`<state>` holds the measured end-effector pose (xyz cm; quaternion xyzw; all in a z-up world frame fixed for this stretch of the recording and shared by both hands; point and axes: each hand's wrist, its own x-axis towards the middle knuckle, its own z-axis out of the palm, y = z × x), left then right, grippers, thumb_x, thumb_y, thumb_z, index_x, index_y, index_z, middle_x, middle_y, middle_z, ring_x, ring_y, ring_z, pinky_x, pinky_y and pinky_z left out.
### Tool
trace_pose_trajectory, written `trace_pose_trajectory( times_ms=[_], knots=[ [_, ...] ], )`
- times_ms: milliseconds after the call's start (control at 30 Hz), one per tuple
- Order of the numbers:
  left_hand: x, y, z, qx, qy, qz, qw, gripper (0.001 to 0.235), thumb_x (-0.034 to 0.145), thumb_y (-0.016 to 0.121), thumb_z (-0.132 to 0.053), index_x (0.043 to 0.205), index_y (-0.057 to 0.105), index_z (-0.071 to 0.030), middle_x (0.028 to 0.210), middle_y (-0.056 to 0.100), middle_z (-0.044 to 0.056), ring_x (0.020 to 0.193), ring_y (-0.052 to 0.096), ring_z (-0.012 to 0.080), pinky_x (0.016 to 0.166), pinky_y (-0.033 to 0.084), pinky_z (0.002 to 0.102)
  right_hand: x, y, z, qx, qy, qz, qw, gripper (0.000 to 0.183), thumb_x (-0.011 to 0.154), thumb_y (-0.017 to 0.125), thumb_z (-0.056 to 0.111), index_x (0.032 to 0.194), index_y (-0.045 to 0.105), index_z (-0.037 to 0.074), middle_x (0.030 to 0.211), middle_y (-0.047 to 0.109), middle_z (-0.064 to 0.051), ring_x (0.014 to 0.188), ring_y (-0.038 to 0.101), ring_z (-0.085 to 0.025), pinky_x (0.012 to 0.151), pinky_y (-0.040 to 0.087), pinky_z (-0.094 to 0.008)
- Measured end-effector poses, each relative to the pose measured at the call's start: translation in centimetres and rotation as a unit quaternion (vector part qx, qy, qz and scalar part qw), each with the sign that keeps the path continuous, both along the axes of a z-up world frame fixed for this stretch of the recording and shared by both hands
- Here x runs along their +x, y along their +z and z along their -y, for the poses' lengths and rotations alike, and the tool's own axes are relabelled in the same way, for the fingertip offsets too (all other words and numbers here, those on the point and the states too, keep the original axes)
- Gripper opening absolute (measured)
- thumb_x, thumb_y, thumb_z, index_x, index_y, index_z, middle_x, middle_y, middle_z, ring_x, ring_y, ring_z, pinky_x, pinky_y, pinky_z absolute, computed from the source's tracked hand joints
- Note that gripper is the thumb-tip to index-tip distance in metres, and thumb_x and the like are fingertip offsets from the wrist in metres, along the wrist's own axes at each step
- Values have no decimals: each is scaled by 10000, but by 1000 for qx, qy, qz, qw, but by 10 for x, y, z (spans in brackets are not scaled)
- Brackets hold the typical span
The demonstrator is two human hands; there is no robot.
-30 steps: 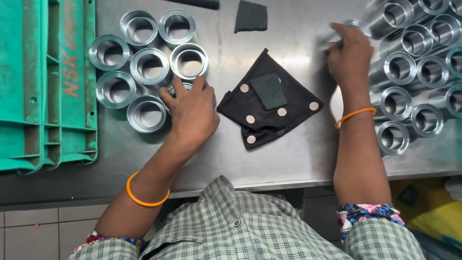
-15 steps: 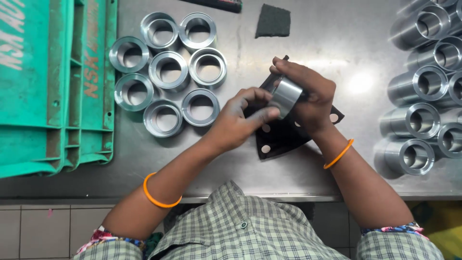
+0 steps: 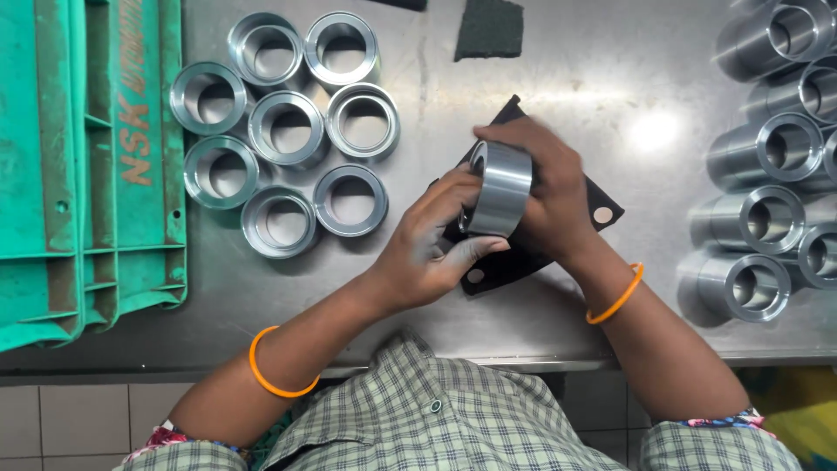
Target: Wiping cylindrical metal parts and placing them in storage crates.
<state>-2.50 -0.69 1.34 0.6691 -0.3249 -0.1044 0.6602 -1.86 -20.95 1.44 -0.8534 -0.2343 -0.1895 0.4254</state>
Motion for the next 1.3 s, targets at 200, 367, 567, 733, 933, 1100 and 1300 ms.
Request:
trace_pose_trajectory(
  times_ms=[200,367,567,733,933,1100,1300],
  knots=[
    [2,0,-1,17,-12,-9,1000,392,981,752,-233,1263,623,6,1297,633,135,1213,664,248,1049,557,354,-5,-3,1,47,6,-156,987,462,994,720,197,1410,572,57,1186,730,-68,1088,744,-212,952,599,-304],
    [1,-5,-4,43,16,74,996,411,950,781,-215,1256,634,17,1329,638,164,1372,584,349,1215,451,456,-3,-19,8,119,60,-173,976,356,980,705,180,1309,641,60,1196,684,-104,1088,693,-239,950,558,-320],
    [2,-6,-4,43,13,64,997,429,955,782,-230,1272,628,14,1367,625,189,1401,586,355,1222,472,454,-5,-6,1,50,12,-118,992,447,1006,695,252,1389,585,49,1270,691,-110,1114,719,-233,975,582,-338],
    [1,0,-2,39,3,49,998,417,964,754,-268,1265,621,-11,1344,621,155,1300,619,301,1113,537,395,-6,-6,5,151,127,-209,958,351,1019,636,163,1359,630,81,1355,632,-148,1198,672,-277,1044,551,-355],
    [14,-37,-9,-154,-22,-372,915,478,1046,672,-364,1350,582,-6,1206,618,158,1079,623,204,987,519,381,-6,-8,1,16,-33,-124,992,445,972,639,39,1412,599,94,1225,591,-157,1106,675,-281,936,625,-375],
    [24,-30,-9,-258,29,-521,814,656,1064,432,-558,1415,498,-7,1294,609,141,1156,644,212,1044,547,406,-16,-12,-13,295,-71,-478,824,600,944,742,250,1508,548,190,1087,723,-208,782,662,-248,662,600,-391],
    [34,-13,-11,-266,-20,-535,801,799,997,274,-663,1497,396,-52,1449,564,199,1276,631,275,1059,546,408,-20,-12,-4,-4,99,-77,992,309,948,776,365,1206,745,197,1214,537,-105,990,626,-171,830,562,-318]
  ],
)
